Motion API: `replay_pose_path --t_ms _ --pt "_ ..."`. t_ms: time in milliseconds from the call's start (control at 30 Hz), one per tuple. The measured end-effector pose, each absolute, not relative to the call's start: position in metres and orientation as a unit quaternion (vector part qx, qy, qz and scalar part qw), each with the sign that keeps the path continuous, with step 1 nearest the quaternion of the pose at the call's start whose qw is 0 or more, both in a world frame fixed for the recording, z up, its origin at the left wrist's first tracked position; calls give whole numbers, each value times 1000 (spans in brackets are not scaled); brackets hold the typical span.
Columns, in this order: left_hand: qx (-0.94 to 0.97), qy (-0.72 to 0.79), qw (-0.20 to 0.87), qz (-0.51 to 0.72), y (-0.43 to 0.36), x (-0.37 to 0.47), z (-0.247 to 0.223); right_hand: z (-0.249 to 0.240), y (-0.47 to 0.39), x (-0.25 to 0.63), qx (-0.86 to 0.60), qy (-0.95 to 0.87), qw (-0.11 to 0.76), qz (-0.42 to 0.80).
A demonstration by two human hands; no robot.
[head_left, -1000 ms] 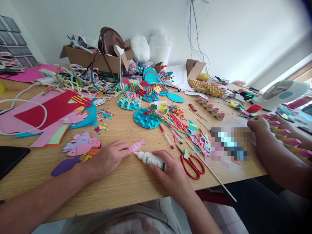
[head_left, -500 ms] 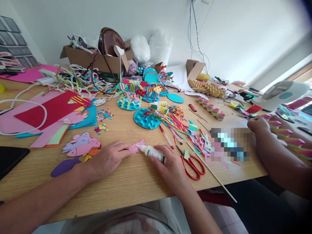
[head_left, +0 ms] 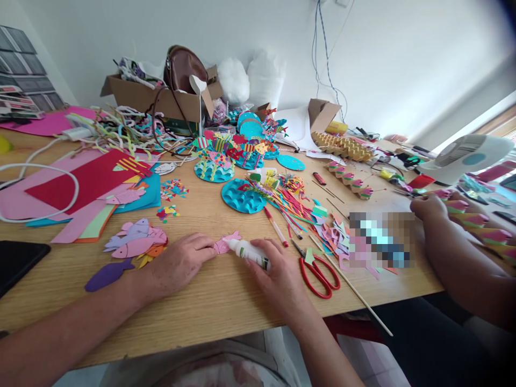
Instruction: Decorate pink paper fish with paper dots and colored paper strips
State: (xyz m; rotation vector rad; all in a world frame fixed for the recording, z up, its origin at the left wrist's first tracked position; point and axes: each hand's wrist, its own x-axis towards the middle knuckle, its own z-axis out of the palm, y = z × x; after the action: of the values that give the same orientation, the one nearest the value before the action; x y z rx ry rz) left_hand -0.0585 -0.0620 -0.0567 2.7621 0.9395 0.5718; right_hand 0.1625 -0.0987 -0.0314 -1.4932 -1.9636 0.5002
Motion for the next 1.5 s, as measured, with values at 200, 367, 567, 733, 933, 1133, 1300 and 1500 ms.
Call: replay_pose_path --t_ms 200,367,567,733,933,1133,1300,1500 --pt "926 312 81 198 -61 -58 -57 -32 -100 163 -550 -756 303 183" --pt "926 310 77 202 -62 -58 -58 -32 -105 169 -557 -749 315 173" --pt "926 315 82 194 -61 -59 -58 -32 -111 170 -558 -747 307 191" --pt "927 316 81 185 -61 -58 -57 -35 -112 173 -568 -740 309 185" --pt "927 312 81 191 -61 -58 -57 -36 -113 173 -566 -740 312 186" --pt "925 317 82 191 -62 -59 -59 -37 -111 172 -569 -737 307 198" --pt "925 315 76 197 -62 -58 -56 -39 -111 171 -555 -740 314 212" --pt "927 312 75 193 -61 -58 -57 -36 -113 171 -559 -738 305 225"
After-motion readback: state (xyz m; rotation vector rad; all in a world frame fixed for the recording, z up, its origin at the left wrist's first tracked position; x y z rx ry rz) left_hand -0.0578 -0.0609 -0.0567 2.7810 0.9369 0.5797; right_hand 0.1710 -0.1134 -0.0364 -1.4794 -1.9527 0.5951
